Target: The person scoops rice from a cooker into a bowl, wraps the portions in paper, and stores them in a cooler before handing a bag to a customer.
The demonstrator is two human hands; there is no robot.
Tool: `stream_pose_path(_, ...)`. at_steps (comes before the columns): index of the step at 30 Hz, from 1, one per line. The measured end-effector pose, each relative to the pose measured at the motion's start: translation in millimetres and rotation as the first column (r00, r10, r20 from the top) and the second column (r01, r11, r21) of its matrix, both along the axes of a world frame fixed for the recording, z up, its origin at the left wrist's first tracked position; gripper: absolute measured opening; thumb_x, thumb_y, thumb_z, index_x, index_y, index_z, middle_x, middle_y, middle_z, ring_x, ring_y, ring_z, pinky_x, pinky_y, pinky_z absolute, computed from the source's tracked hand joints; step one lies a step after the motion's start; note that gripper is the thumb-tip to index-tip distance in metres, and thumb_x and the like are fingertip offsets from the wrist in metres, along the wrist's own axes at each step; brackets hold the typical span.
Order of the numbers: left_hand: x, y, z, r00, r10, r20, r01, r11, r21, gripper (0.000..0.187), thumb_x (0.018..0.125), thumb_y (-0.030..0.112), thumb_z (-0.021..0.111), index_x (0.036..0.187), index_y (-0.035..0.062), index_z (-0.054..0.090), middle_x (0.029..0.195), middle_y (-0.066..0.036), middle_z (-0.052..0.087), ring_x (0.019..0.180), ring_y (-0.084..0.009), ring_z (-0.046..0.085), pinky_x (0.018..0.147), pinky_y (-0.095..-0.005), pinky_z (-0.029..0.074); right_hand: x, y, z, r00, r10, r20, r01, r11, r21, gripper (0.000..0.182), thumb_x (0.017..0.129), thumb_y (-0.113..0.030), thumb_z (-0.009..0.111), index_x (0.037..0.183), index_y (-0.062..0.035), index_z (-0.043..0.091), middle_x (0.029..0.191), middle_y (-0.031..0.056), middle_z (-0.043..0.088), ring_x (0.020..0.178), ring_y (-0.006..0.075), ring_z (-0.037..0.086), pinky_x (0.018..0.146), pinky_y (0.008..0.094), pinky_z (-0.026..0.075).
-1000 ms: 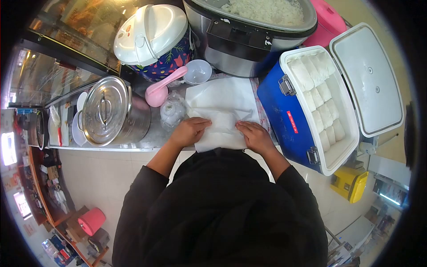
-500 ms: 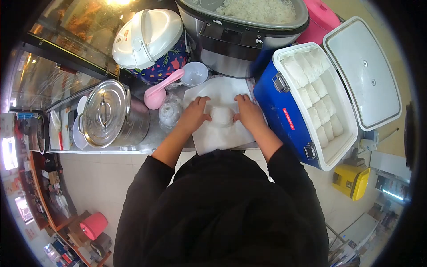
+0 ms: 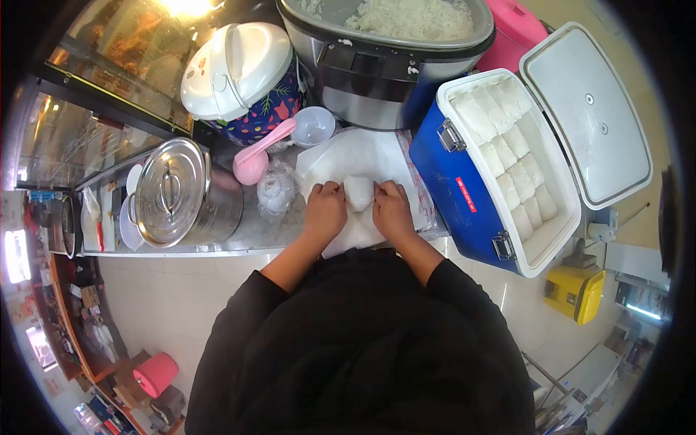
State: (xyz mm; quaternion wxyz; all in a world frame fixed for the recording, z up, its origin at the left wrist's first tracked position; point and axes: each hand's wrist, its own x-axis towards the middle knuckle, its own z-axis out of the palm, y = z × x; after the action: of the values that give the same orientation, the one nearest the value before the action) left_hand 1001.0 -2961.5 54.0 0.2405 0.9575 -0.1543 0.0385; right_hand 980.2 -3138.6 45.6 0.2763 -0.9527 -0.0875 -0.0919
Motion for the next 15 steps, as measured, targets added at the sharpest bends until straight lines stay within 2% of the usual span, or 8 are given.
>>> stream_pose_path(2,7.3,-4.0,-5.2,0.993,0.082,-0.082,-0.108,0.908,-0.405,0.023,0.089,0.016,0.055,0.098,-0.0016,0.067,0.096,-0.009,0.063,0.088,-0.0252,0.057,0.077,-0.0365,0.047,7.8,-2.1,14.3,0.999,-0.01,0.037,0.01,1.0,0.019,0.027,0.078,0.001,0.06,0.104,0.0013,0.067,0.101,0.0116,0.058,0.094,0.0311,0.054,0.083,0.0405,0.045)
stream_pose_path(3,13.0,-6.2,2.3,0.94,0.126,-0.318,-0.306,0.725,-0.617,0.025,0.091,0.018,0.054,0.099,-0.0026,0.066,0.097,-0.009,0.063,0.088,-0.0232,0.057,0.079,-0.0351,0.046,8.3,1.4,30.1,0.996,-0.019,0.092,0.016,0.999,0.035,0.031,0.077,0.001,0.06,0.107,0.0008,0.067,0.102,0.0115,0.059,0.096,0.0308,0.054,0.084,0.0404,0.044)
stream_pose_path(4,18.4,-9.0,20.1,0.835,0.09,-0.543,-0.516,0.473,-0.714,0.028,0.093,0.021,0.053,0.101,-0.0037,0.064,0.099,-0.009,0.063,0.089,-0.0213,0.058,0.08,-0.0337,0.046,7.2,5.6,44.3,0.99,-0.027,0.142,0.02,0.998,0.052,0.034,0.076,0.002,0.06,0.109,0.0004,0.067,0.103,0.0114,0.059,0.098,0.0304,0.054,0.085,0.0403,0.043)
stream_pose_path(5,20.5,-10.9,38.1,0.692,-0.02,-0.721,-0.706,0.189,-0.683,0.031,0.096,0.023,0.052,0.102,-0.0047,0.063,0.1,-0.009,0.064,0.09,-0.0194,0.058,0.081,-0.0323,0.046,5.8,10.0,55.9,0.985,-0.03,0.169,0.022,0.999,0.045,0.037,0.076,0.002,0.06,0.112,0.0005,0.066,0.105,0.0116,0.06,0.1,0.03,0.053,0.086,0.0401,0.042)
stream_pose_path(6,19.6,-16.0,70.1,0.7,-0.104,-0.707,-0.696,0.122,-0.707,0.041,0.098,0.034,0.052,0.105,-0.0056,0.06,0.095,-0.008,0.062,0.09,-0.0144,0.057,0.084,-0.0289,0.044,3.9,15.3,66.7,0.98,-0.032,0.196,0.025,0.999,0.039,0.04,0.075,0.002,0.06,0.115,0.0005,0.065,0.107,0.0117,0.061,0.103,0.0296,0.053,0.087,0.0399,0.042)
stream_pose_path(10,20.3,-30.5,100.8,0.741,0.012,-0.671,-0.667,0.128,-0.734,0.046,0.101,0.038,0.047,0.113,-0.0048,0.058,0.09,-0.006,0.062,0.083,-0.0123,0.057,0.078,-0.026,0.046,-0.4,20.7,89.2,0.984,0.018,0.176,-0.023,0.999,0.026,0.053,0.073,0.002,0.06,0.126,0.0019,0.059,0.115,0.014,0.061,0.111,0.0305,0.052,0.093,0.0396,0.04)
stream_pose_path(13,19.1,-37.1,106.2,0.835,0.04,-0.548,-0.55,0.096,-0.83,0.048,0.102,0.039,0.044,0.119,-0.0033,0.057,0.092,-0.006,0.063,0.081,-0.0115,0.058,0.074,-0.025,0.047,-3.3,13.7,106.4,0.994,0.105,0.01,-0.098,0.88,0.464,0.059,0.074,0.001,0.062,0.132,0.0031,0.053,0.126,0.0161,0.059,0.121,0.0322,0.049,0.105,0.0405,0.034)
stream_pose_path(15,13.1,-40.6,113.6,0.909,0.044,-0.414,-0.417,0.119,-0.901,0.048,0.102,0.039,0.043,0.122,-0.0023,0.056,0.095,-0.006,0.064,0.081,-0.013,0.061,0.073,-0.0262,0.05,-5.4,11.1,124.2,0.981,0.118,-0.157,0.038,0.671,0.74,0.063,0.082,-0.011,0.065,0.14,0.0001,0.044,0.132,0.0167,0.054,0.121,0.0293,0.049,0.105,0.0441,0.034)
